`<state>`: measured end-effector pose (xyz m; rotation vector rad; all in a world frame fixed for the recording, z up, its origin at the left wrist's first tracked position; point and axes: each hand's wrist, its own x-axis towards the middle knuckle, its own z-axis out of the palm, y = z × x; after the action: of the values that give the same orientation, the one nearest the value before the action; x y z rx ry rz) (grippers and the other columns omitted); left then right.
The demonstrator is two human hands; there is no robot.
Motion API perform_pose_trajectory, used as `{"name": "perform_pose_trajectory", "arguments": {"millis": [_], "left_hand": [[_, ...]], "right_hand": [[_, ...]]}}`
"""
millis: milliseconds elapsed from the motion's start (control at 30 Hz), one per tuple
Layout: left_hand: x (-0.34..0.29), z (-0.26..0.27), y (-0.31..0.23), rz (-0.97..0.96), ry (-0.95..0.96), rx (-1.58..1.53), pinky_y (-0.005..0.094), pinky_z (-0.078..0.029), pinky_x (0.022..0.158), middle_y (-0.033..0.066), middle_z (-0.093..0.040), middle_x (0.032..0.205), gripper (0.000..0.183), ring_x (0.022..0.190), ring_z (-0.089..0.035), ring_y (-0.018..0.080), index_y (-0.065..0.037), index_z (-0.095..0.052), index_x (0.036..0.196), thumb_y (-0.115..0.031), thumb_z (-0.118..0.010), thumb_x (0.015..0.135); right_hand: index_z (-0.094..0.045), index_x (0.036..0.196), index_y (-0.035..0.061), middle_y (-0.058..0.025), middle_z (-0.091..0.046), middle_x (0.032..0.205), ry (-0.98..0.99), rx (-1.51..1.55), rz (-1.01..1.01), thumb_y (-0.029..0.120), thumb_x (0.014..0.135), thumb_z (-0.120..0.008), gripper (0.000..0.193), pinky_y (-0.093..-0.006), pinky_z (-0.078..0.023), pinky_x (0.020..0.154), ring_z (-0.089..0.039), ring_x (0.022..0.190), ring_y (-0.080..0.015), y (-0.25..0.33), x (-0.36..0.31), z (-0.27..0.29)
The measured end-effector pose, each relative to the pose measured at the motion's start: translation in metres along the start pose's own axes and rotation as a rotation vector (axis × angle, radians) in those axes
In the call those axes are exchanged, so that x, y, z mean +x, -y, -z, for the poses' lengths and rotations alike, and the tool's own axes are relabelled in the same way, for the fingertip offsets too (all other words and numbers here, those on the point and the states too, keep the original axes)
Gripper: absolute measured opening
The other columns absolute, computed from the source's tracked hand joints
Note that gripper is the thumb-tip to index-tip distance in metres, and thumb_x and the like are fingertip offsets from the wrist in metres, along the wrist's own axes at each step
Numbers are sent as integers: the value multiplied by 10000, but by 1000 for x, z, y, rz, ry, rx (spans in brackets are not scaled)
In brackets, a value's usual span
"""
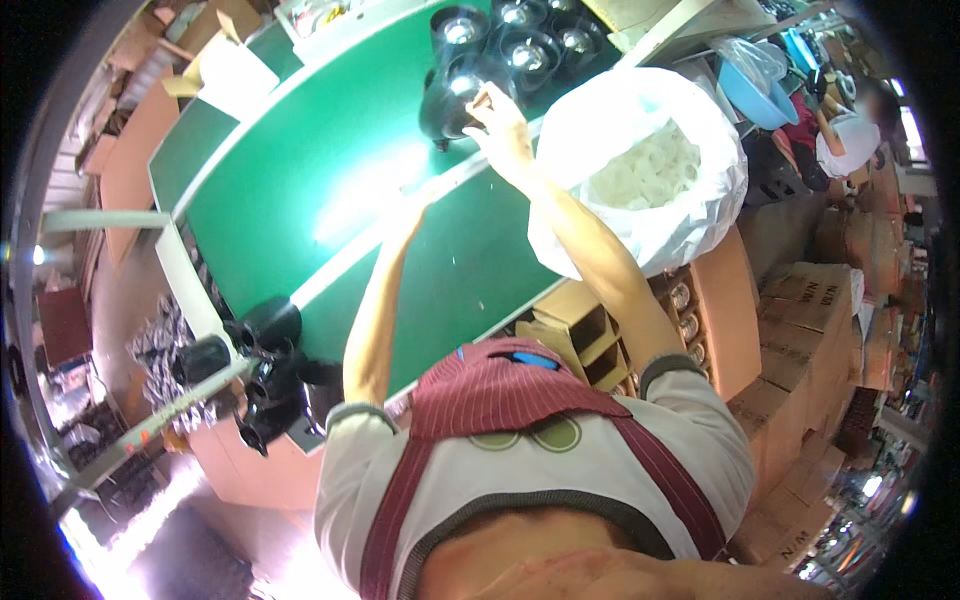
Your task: The person assembles black kettles by inserting metal heating elements into the kettle bodies and placing white plastic rings around the necks. The person repeatedly picks up kettle bodies and heating elements, inserts the elements, and places the finished units on a green table.
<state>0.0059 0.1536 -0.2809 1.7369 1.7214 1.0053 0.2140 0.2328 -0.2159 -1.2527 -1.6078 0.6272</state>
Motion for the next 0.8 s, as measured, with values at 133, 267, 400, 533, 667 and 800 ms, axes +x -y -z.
{"name": "perform_pose_trajectory", "arguments": {"millis": [133, 267, 400, 533, 667, 800], "left_hand": [[-58, 2, 6, 79, 446, -428, 350, -548, 901, 129, -640, 1233, 533, 1021, -681, 214, -8, -545, 1327, -207, -763, 883], [-118, 16, 15, 201, 578, -302, 360, -549, 900, 169, -706, 1099, 456, 1015, -693, 241, -8, -612, 1264, -243, -740, 895], [-115, 20, -9, 199, 539, -398, 335, -551, 891, 163, -719, 1041, 347, 985, -701, 213, -5, -646, 1208, -173, -717, 912], [-69, 10, -65, 64, 106, -454, 293, -529, 779, 116, -715, 910, 205, 823, -674, 144, 0, -650, 1132, -120, -634, 966], [-24, -18, -155, -351, 105, -462, 322, -538, 789, 108, -697, 910, 142, 842, -685, 167, 29, -618, 1080, -11, -614, 944], [13, -109, -230, -897, 435, -153, 374, -554, 772, 145, -697, 970, 250, 850, -691, 279, -42, -651, 1125, -121, -693, 892]], "right_hand": [[-657, 1001, 43, -90, -555, 1080, -1, -426, 68, 108, 785, -725, 235, -362, -499, 893, -575, 1071, -253, -91, 49, -26], [-618, 1206, 92, -227, -462, 1435, 143, -1256, 133, 223, 852, -657, 380, -600, -296, 1123, -388, 1388, -371, -95, 60, -50], [-629, 1070, 33, -271, -501, 1382, 35, -835, 176, 167, 883, -583, 235, -627, -297, 1111, -423, 1357, -411, -21, 1, -33], [-647, 1008, 37, -145, -658, 1108, 64, -165, 139, 99, 869, -694, 159, -391, -536, 842, -638, 1050, -313, 63, -135, 32], [-656, 910, 25, -124, -666, 876, -57, -206, -35, 72, 849, -720, 100, -377, -528, 749, -658, 849, -291, 80, -274, 106], [-631, 982, 31, -155, -649, 912, -501, -378, -549, 157, 949, -631, 131, -394, -503, 700, -639, 785, -310, 59, -379, 161]]}}
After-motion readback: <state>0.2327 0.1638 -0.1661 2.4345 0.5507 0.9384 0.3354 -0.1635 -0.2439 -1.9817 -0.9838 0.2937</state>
